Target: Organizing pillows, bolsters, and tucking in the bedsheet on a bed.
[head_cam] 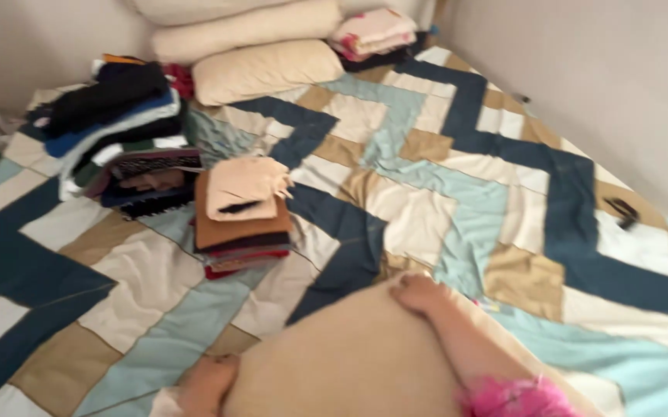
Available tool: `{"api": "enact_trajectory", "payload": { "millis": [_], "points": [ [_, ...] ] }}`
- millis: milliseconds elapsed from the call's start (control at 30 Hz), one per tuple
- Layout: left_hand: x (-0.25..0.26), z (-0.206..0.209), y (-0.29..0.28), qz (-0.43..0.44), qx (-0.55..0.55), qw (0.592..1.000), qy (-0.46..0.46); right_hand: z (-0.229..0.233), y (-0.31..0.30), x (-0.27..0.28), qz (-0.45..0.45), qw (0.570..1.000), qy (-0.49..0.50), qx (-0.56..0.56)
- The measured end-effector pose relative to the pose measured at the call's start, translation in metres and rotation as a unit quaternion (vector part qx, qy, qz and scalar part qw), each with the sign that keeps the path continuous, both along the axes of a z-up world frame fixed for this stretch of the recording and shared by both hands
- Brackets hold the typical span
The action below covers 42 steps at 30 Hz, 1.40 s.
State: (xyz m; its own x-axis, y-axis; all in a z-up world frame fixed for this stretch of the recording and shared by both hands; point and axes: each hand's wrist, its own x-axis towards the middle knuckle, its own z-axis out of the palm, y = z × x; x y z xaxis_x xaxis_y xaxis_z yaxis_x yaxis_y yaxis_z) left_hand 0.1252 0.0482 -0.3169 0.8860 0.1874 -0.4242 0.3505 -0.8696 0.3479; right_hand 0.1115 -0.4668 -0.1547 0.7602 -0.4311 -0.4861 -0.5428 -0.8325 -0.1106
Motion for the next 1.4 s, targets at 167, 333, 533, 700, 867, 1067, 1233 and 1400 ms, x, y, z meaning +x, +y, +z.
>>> {"api": "enact_trajectory", "payload": {
  "millis": [167, 333, 533, 700, 867, 1067, 1233, 1400],
  "points": [
    [0.058, 0.082, -0.016, -0.038, 0.004, 0.997, 0.063, -0.046, -0.092, -0.062, -0.120, 0.985, -0.060, 0.112],
    [0.075, 0.050, 0.020, -0.061, -0.010, 0.998, 0.024, -0.163, -0.169, -0.105, -0.106, 0.989, -0.081, 0.060],
    [0.120, -0.035, 0.078, -0.221, 0.020, 0.975, 0.021, -0.193, -0.173, -0.108, -0.079, 0.990, -0.116, 0.001],
    [0.100, -0.069, 0.072, -0.091, -0.001, 0.980, -0.174, -0.165, -0.157, -0.092, -0.094, 0.977, -0.193, -0.007],
    [0.087, 0.017, 0.045, -0.047, 0.033, 0.998, 0.024, -0.152, -0.146, -0.102, -0.097, 0.978, -0.179, 0.048],
    [0.040, 0.096, -0.018, -0.109, 0.033, 0.991, -0.067, -0.144, -0.152, -0.114, -0.160, 0.987, -0.017, 0.016],
    [0.019, 0.139, -0.057, -0.113, 0.029, 0.986, -0.120, -0.106, -0.143, -0.125, -0.193, 0.980, 0.007, 0.049],
    [0.026, 0.124, -0.052, -0.103, -0.027, 0.986, -0.127, -0.143, -0.161, -0.120, -0.282, 0.935, -0.204, 0.067]
  ]
}}
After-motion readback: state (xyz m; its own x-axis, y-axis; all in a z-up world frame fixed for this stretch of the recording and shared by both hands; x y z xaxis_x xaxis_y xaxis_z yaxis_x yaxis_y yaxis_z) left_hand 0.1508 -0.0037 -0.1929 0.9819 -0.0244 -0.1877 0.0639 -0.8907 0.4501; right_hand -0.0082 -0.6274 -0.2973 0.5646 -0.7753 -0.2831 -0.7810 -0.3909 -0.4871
